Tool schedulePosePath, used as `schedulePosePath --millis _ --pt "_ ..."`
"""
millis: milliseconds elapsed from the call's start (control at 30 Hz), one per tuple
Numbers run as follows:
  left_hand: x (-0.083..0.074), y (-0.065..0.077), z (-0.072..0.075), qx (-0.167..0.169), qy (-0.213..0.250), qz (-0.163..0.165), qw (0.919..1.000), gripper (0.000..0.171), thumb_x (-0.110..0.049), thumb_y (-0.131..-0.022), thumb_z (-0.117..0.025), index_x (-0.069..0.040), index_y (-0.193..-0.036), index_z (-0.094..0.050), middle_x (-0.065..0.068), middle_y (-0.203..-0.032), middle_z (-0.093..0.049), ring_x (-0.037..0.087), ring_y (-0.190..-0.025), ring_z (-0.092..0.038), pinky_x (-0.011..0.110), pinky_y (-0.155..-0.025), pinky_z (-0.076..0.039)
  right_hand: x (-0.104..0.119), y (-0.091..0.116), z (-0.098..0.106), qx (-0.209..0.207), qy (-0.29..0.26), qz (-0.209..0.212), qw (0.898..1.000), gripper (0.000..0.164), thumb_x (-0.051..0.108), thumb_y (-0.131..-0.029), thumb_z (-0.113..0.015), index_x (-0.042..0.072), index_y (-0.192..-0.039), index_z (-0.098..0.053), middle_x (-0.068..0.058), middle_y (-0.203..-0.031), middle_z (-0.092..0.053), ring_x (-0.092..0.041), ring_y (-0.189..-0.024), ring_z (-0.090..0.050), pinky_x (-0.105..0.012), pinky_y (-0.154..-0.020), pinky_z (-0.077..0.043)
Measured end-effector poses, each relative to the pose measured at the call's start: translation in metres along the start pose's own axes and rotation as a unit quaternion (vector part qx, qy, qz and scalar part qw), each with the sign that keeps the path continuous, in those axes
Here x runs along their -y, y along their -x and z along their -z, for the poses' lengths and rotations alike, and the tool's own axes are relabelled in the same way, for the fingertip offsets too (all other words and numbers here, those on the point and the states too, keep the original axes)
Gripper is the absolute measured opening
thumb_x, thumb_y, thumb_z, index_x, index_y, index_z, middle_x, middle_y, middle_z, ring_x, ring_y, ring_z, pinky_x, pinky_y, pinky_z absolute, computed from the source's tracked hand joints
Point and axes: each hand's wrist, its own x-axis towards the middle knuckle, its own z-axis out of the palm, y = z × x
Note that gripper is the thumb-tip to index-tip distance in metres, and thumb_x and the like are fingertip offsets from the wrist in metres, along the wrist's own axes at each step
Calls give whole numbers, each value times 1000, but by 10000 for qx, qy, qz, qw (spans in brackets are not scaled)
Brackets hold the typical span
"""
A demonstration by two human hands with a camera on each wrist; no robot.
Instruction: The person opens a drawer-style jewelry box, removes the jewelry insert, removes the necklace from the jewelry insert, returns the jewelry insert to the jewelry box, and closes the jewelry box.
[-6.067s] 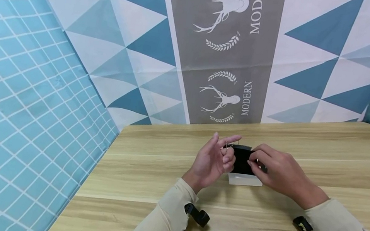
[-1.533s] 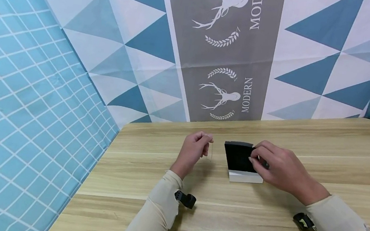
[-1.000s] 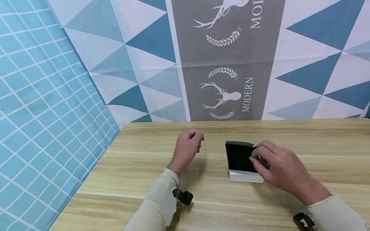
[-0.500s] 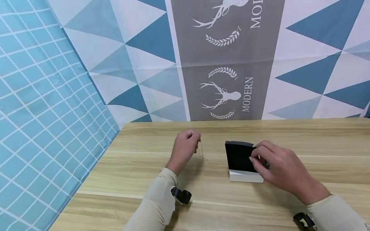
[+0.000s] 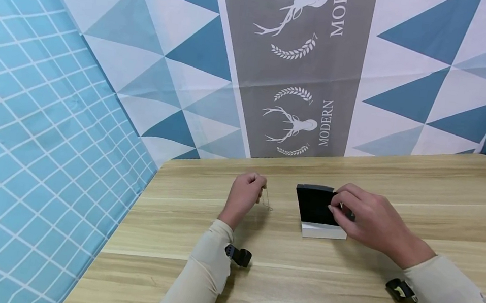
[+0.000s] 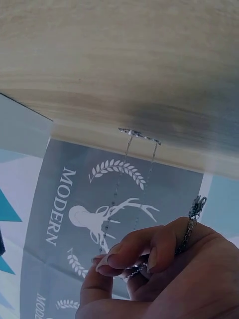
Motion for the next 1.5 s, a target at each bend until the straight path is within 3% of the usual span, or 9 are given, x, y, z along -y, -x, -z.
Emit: schedulePosePath --millis 300,533,733,867,1000,1300,1500 --pt "2 1 -2 -22 -613 42 9981 31 -24 -97 -53 3 -86 -66 20 -82 -63 17 -60 -52 32 -56 -42 0 -1 0 32 -2 6 10000 36 37 -104 -45 14 -87 -67 3 -90 -64 -8 -62 -58 -23 -51 -46" --pt "0 1 -4 70 -915 108 9957 30 -25 -97 -55 -1 -87 -69 6 -73 -61 17 -58 -52 32 -54 -42 0 0 1 48 -10 -8 10000 35 36 -104 -45 14 -87 -66 3 -90 -64 -8 -61 -57 -22 -50 -45" --pt "1 0 -4 213 -1375 136 9902 33 -28 -100 -53 -1 -87 -68 6 -72 -63 18 -57 -51 33 -55 -43 0 -1 1 79 -4 -38 10000 37 38 -104 -44 13 -87 -66 2 -90 -64 -8 -62 -59 -23 -51 -47" --pt "1 0 -4 87 -2002 -12 9797 30 -30 -97 -53 -9 -79 -64 0 -69 -59 17 -57 -48 34 -56 -40 0 -1 1 77 -12 -37 10000 38 38 -104 -44 13 -87 -66 2 -89 -64 -8 -63 -59 -23 -51 -47" --pt "1 1 -6 -87 -2658 -264 9636 27 -28 -97 -53 -19 -72 -58 -5 -66 -56 15 -56 -49 34 -55 -39 -1 -1 1 80 -31 -31 10000 38 38 -104 -44 13 -87 -66 3 -89 -63 -8 -62 -58 -22 -51 -46" --pt "-1 1 -8 -96 -3660 -609 9286 28 -28 -97 -51 -21 -71 -58 -7 -61 -55 14 -52 -49 34 -51 -40 -2 0 0 112 -50 -55 9999 35 36 -103 -45 14 -87 -67 3 -90 -64 -8 -63 -59 -23 -51 -47" --pt "-1 2 -9 -28 -4020 -805 9121 29 -27 -98 -53 -21 -71 -60 -6 -59 -54 14 -49 -47 33 -46 -39 -2 0 0 72 -57 -19 10000 36 36 -104 -45 13 -87 -67 3 -90 -64 -8 -63 -59 -23 -51 -47"
